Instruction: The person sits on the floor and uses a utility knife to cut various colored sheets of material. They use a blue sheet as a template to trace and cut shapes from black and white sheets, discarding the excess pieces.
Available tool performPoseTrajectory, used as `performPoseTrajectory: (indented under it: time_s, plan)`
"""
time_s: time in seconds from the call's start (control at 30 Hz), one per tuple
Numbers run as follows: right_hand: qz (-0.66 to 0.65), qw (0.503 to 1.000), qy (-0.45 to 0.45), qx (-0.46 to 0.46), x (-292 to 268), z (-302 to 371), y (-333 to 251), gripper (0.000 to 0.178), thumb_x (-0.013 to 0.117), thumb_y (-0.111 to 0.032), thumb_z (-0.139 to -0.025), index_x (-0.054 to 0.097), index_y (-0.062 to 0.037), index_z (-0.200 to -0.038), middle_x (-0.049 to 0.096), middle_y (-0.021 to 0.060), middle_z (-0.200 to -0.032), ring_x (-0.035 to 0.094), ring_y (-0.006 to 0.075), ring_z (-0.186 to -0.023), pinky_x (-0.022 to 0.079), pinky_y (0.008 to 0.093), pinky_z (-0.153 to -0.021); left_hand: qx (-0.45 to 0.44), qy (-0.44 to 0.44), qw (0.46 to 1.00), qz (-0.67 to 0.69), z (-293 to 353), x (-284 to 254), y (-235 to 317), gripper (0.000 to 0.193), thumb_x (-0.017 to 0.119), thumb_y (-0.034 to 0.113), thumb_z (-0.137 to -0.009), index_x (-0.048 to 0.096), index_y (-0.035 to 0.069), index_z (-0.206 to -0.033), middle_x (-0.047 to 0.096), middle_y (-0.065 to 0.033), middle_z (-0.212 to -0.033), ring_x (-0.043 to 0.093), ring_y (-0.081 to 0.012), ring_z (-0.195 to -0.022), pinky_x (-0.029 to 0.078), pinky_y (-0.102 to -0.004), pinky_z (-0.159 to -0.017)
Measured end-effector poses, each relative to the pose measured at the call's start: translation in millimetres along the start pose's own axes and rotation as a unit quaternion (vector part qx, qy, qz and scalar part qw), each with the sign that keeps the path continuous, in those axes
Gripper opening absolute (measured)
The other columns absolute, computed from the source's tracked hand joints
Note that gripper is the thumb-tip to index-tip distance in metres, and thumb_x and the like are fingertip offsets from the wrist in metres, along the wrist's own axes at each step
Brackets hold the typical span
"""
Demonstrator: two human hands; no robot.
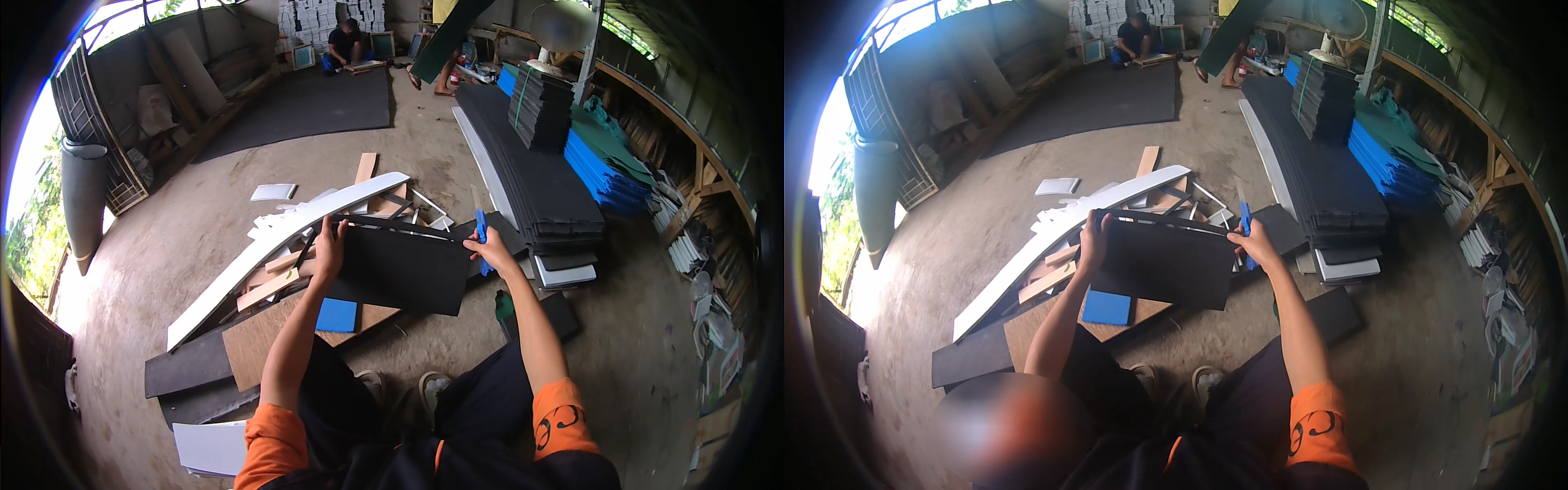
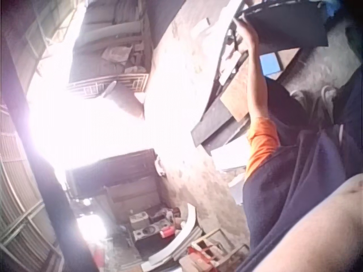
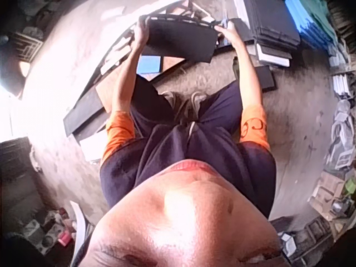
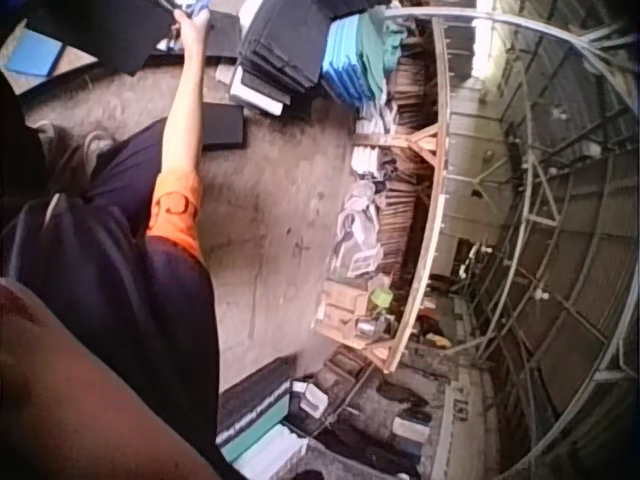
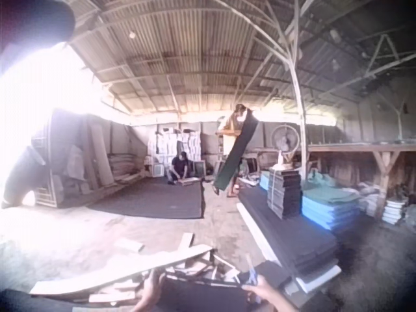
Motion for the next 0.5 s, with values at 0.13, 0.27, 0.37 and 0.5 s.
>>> performPoseTrajectory:
  time_s: [0.13,0.27,0.37,0.5]
  plan:
    - [0.01,0.998,0.056,0.012,-7,-7,12,0.02,0.061,-0.015,-0.078,0.045,-0.0036,-0.083,0.05,0.0032,-0.072,0.053,0.011,-0.062,0.045,0.0245,-0.045,0.033,-0.003,0.998,0.056,0,-2,8,0.033,0.053,0.029,-0.085,0.052,0.0,-0.1,0.058,-0.0222,-0.076,0.057,-0.0366,-0.07,0.043,-0.0398,-0.061]
    - [0.061,0.988,0.138,0.04,-12,-17,14,0.017,0.057,-0.014,-0.081,0.043,-0.0062,-0.081,0.052,0.0049,-0.071,0.053,0.0131,-0.054,0.043,0.0253,-0.043,-0.009,-0.02,0.997,0.079,-6,-4,5,0.03,0.052,0.031,-0.086,0.055,0.003,-0.097,0.061,-0.0188,-0.082,0.059,-0.0337,-0.079,0.044,-0.0358,-0.07]
    - [-0.051,0.976,0.197,0.079,-16,-29,42,0.016,0.055,-0.012,-0.083,0.041,-0.0062,-0.08,0.05,0.0049,-0.069,0.054,0.0144,-0.05,0.043,0.0256,-0.043,-0.065,-0.006,0.997,0.051,-6,-11,-19,0.033,0.051,0.033,-0.086,0.055,0.001,-0.093,0.061,-0.0186,-0.082,0.059,-0.0322,-0.079,0.043,-0.0348,-0.07]
    - [-0.11,0.97,0.182,0.117,-5,-45,73,0.015,0.052,-0.01,-0.084,0.038,-0.0064,-0.078,0.049,0.0057,-0.068,0.059,0.0184,-0.052,0.044,0.0252,-0.04,-0.155,0.03,0.984,0.085,-5,-30,-87,0.042,0.049,0.038,-0.086,0.055,-0.004,-0.09,0.06,-0.0169,-0.078,0.055,-0.022,-0.071,0.042,-0.032,-0.068]
Point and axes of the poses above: each hand's wrist, its own z-axis away from the middle knuckle, its own x-axis out of the palm, y = z × x, the point moved 10 cm from there along -z, towards the middle knuckle
